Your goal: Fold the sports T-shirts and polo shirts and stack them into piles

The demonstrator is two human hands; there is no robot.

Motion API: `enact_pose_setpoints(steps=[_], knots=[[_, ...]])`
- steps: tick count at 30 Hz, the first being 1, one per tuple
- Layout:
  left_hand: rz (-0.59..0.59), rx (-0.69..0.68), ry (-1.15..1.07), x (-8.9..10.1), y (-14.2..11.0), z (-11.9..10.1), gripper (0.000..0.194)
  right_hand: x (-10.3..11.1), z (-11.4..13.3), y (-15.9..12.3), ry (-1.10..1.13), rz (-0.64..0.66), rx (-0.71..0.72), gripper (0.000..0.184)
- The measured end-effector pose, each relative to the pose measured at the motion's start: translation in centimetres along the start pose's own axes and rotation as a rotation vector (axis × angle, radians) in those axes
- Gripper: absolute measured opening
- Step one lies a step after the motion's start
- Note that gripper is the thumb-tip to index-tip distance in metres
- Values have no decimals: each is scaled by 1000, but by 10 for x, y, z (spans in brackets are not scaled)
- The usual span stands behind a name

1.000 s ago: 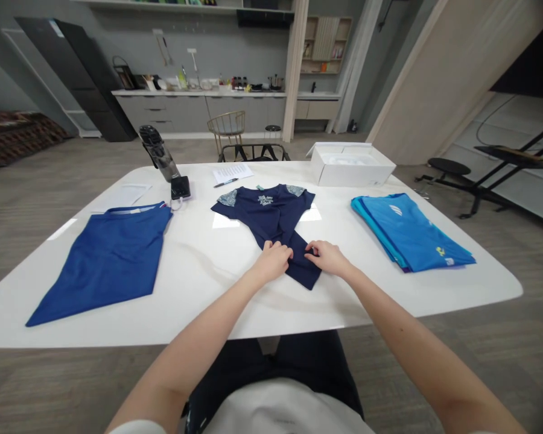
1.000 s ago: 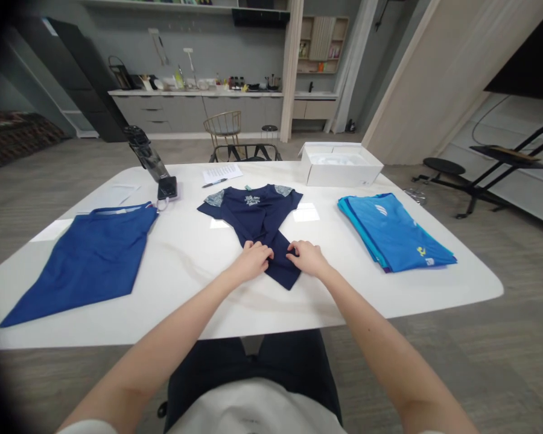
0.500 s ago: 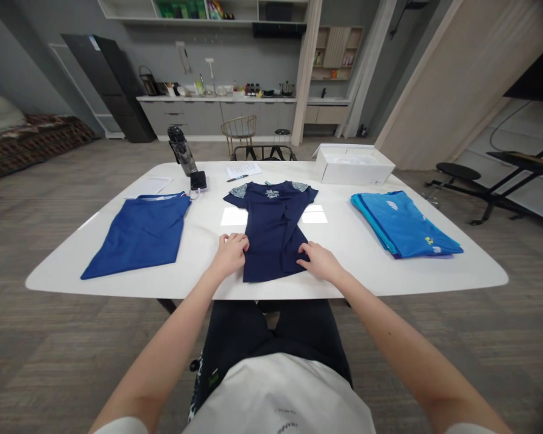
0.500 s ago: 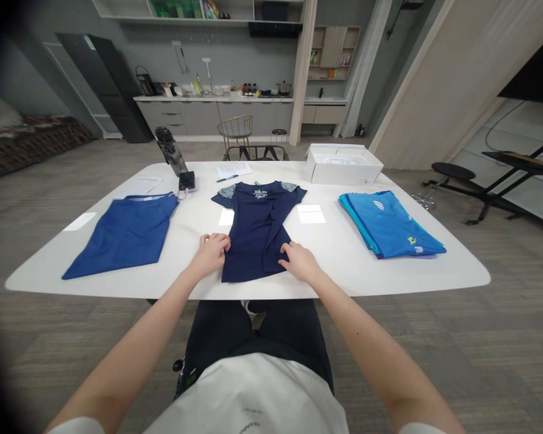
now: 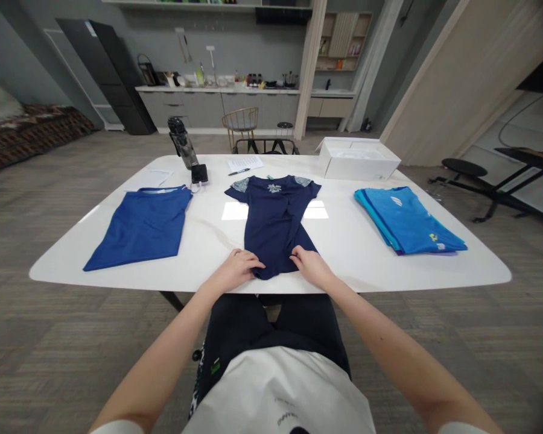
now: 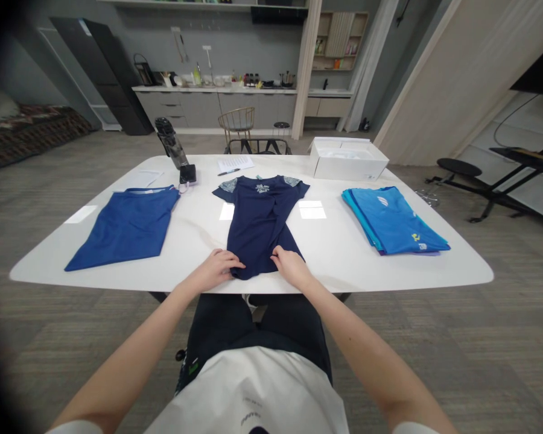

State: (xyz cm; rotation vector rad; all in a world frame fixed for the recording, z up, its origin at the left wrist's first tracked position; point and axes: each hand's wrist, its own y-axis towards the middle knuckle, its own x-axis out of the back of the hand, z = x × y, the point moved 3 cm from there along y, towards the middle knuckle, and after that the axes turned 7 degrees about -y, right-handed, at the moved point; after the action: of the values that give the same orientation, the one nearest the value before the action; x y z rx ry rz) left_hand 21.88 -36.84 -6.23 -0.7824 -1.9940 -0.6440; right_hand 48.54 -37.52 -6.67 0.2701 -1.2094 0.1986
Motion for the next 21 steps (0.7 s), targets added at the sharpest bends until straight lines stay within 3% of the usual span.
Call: enact_pose_setpoints(steps=[2, 5, 7, 9, 14, 18, 21], knots=[[-25, -8, -9, 2, -7, 2, 28, 7, -12, -8, 175, -74, -76, 11], [-134, 24, -3, 14, -21, 11, 25, 26, -35, -27, 262, -175, -202, 29], [-202, 69, 19, 25, -31, 17, 28, 40, -50, -43, 210, -161, -263, 42], [-225, 113, 43, 34, -42, 20, 29, 50, -65, -59, 114, -83, -300, 40], [-134, 209, 81, 42, -64, 19, 25, 56, -97, -89, -73, 63, -322, 23], [-12, 244, 51, 41, -73, 10, 21, 63, -115, -97, -10, 132, -250, 18], [8, 257, -11, 44, -73, 2, 16, 69, -119, -97, 34, 213, -210, 22]])
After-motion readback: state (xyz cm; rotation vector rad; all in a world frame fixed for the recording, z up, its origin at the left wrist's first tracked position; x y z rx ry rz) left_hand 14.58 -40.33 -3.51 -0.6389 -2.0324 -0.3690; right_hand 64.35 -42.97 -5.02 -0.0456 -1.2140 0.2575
